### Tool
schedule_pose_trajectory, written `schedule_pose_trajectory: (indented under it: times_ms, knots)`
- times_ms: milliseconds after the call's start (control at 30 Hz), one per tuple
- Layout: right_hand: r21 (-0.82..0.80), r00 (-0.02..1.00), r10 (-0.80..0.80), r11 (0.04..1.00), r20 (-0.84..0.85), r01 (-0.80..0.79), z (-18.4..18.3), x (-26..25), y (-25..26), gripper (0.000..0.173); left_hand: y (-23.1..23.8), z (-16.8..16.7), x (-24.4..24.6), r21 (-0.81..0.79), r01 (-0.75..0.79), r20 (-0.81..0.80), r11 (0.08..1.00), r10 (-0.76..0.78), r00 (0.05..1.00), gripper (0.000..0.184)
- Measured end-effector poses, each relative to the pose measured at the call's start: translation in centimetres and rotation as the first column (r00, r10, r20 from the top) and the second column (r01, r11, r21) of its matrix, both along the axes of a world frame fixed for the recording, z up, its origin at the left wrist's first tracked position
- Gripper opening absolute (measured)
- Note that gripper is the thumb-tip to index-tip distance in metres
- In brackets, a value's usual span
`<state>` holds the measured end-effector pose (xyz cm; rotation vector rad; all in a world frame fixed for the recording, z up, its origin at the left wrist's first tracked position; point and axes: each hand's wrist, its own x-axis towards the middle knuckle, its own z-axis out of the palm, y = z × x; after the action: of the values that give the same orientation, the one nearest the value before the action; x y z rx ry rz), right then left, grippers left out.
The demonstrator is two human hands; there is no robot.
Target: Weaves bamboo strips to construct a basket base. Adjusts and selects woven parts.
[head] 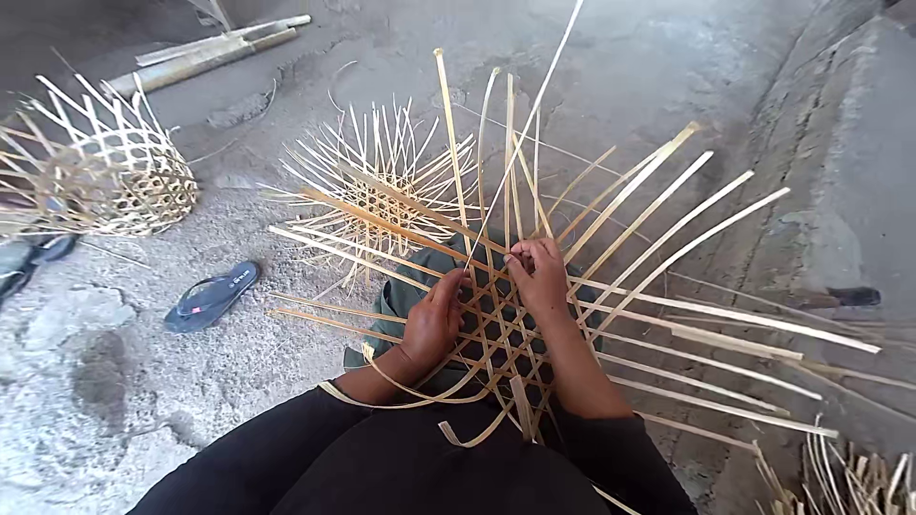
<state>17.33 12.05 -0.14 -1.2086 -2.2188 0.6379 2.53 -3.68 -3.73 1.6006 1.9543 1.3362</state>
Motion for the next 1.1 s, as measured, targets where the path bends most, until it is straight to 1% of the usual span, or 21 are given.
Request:
schedule_pose_trajectory:
  times_ms: [67,133,167,233,267,300,333,367,433,500,567,633,667,767,833,900,933,967,1033,1067,1100]
  knots:
    - [-0.060,0.996,0.033,0.998,0.081,-0.029,1.8,0.2,0.4,0.026,-0.1,0.2,-0.1,0.004,0.011,0.023,1.000,-0.011,1.000,0.036]
    - [-0.089,0.989,0.082,0.993,0.126,-0.071,4.9,-0.2,0.9,0.035,-0.1,0.3,0.0,0.011,0.018,0.048,1.000,-0.019,0.999,0.037]
    - [-0.093,0.988,0.113,0.990,0.105,-0.103,6.4,-0.7,1.0,0.036,-0.1,0.3,0.0,0.012,0.019,0.057,1.000,-0.020,0.998,0.038]
    - [-0.165,0.977,0.207,0.963,-0.051,-0.213,8.6,-2.5,1.6,0.027,-0.1,0.4,0.2,0.013,0.016,0.049,1.000,-0.016,0.999,0.037]
    - [-0.241,0.947,0.278,0.920,-0.161,-0.310,9.1,-3.7,2.1,0.023,0.0,0.4,0.3,0.014,0.012,0.043,1.000,-0.013,0.999,0.037]
    - [-0.316,0.905,0.345,0.855,-0.248,-0.412,9.3,-5.2,2.5,0.024,0.0,0.4,0.3,0.002,0.016,0.041,1.000,-0.016,0.999,0.037]
    - [-0.353,0.860,0.411,0.790,-0.303,-0.502,9.2,-6.7,3.1,0.027,0.0,0.5,0.4,-0.017,0.022,0.044,1.000,-0.022,0.999,0.038]
    - [-0.354,0.822,0.484,0.744,-0.300,-0.567,8.7,-8.2,3.6,0.031,-0.1,0.7,0.4,-0.033,0.029,0.046,0.999,-0.027,0.999,0.038]
    - [-0.368,0.757,0.625,0.670,-0.191,-0.645,8.0,-11.0,3.9,0.045,-0.1,0.9,0.4,-0.021,0.022,0.032,1.000,-0.022,0.999,0.039]
    - [-0.523,0.694,0.719,0.577,-0.039,-0.627,8.0,-12.9,3.4,0.063,-0.2,0.8,0.3,0.005,0.013,0.014,1.000,-0.013,1.000,0.038]
    - [-0.712,0.588,0.803,0.471,0.101,-0.521,8.2,-14.2,3.0,0.071,-0.2,0.9,0.2,0.011,0.012,0.017,1.000,-0.012,1.000,0.037]
    - [-0.814,0.513,0.844,0.406,0.158,-0.417,8.7,-14.9,2.7,0.056,-0.1,0.5,0.3,0.043,0.006,0.018,0.999,-0.007,1.000,0.037]
    - [-0.829,0.487,0.859,0.384,0.159,-0.407,8.9,-14.9,2.8,0.049,-0.1,0.4,0.2,0.054,0.010,0.021,0.999,-0.011,1.000,0.037]
    - [-0.824,0.462,0.879,0.343,0.114,-0.450,9.2,-14.3,3.0,0.031,-0.1,0.6,0.1,0.056,0.032,0.055,0.998,-0.035,0.998,0.034]
    - [-0.804,0.464,0.879,0.351,0.107,-0.480,9.3,-13.7,2.7,0.020,-0.1,0.8,0.0,0.078,0.045,0.059,0.996,-0.049,0.997,0.032]
    - [-0.775,0.489,0.870,0.355,0.069,-0.522,8.9,-12.9,2.5,0.014,-0.2,0.7,-0.1,0.126,0.064,0.060,0.990,-0.072,0.996,0.029]
    - [-0.747,0.525,0.851,0.357,0.012,-0.561,8.3,-12.5,2.6,0.015,-0.2,0.5,-0.2,0.138,0.078,0.064,0.987,-0.088,0.994,0.029]
    - [-0.703,0.575,0.814,0.361,-0.083,-0.612,7.3,-11.9,2.8,0.018,-0.2,0.4,-0.3,0.140,0.094,0.077,0.986,-0.105,0.991,0.030]
    - [-0.575,0.676,0.645,0.419,-0.357,-0.703,5.1,-11.0,2.9,0.032,-0.2,0.4,-0.6,0.118,0.108,0.138,0.987,-0.124,0.983,0.031]
    - [-0.515,0.684,0.544,0.454,-0.486,-0.727,4.2,-10.6,2.9,0.038,-0.2,0.4,-0.7,0.099,0.107,0.201,0.989,-0.125,0.972,0.032]
    - [-0.454,0.660,0.456,0.486,-0.597,-0.747,3.5,-10.3,2.9,0.044,-0.1,0.5,-0.9,0.067,0.112,0.271,0.992,-0.126,0.954,0.033]
